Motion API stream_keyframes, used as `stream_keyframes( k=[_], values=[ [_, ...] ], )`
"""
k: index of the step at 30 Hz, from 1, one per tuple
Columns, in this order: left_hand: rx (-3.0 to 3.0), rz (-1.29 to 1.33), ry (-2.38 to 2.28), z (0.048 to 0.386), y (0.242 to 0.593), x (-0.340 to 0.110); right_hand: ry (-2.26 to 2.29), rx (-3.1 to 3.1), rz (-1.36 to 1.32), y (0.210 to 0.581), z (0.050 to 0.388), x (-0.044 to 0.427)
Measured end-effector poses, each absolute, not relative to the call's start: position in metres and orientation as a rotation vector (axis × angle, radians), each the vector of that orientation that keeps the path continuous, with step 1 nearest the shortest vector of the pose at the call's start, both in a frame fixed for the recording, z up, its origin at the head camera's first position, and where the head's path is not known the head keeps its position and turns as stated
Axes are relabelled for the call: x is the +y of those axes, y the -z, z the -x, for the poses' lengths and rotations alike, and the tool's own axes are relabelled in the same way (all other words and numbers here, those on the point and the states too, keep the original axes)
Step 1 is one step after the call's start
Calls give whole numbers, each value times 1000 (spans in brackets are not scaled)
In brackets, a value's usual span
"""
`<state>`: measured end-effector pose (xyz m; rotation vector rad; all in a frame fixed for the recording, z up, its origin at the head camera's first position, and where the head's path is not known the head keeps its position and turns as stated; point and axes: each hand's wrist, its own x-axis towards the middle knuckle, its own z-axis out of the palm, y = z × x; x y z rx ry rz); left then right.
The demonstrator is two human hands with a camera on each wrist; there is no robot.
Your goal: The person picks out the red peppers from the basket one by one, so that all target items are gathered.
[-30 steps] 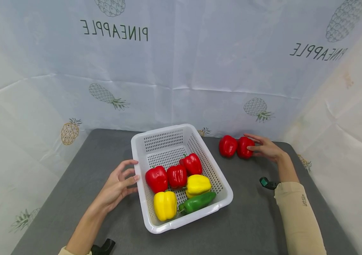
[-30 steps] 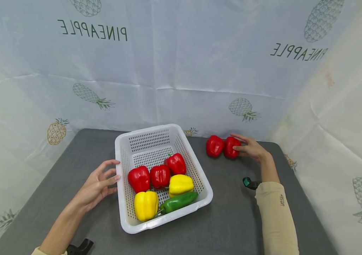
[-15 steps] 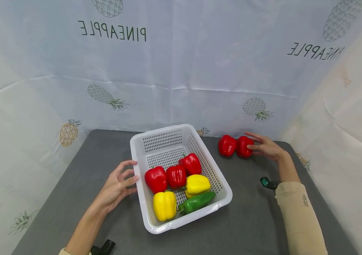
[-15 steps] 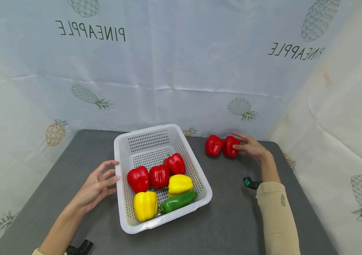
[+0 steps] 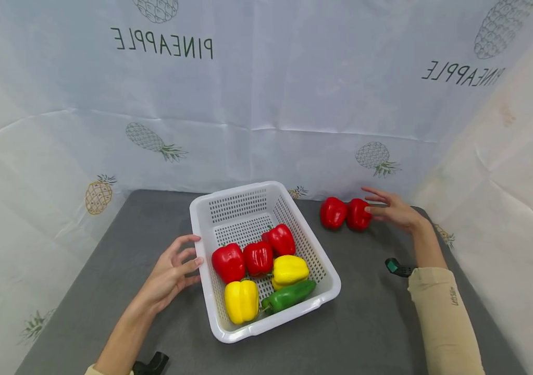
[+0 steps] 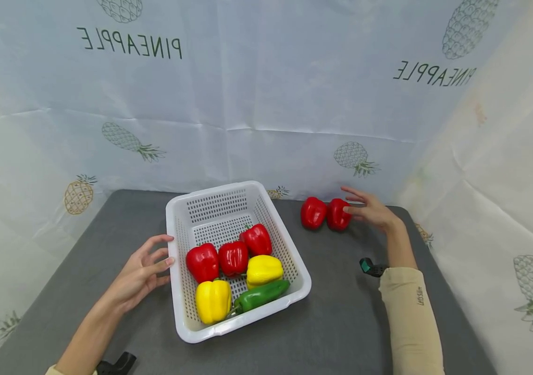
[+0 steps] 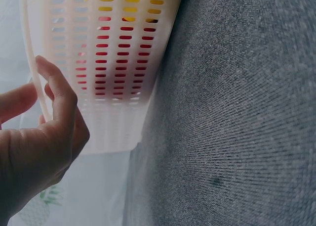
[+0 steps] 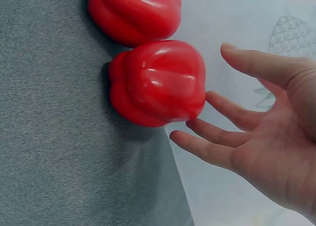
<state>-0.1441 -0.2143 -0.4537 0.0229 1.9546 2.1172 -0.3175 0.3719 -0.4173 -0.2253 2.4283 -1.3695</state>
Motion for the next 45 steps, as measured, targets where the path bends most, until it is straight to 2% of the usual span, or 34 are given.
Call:
stream_keyframes(
  k=[19,45],
  values=[
    [1962,4,-2104,144,451,-214,1280,2537,367,388,311,360],
    [1963,-20,-2119,144,452,-214,1226,2591,666,350,311,298]
  ],
)
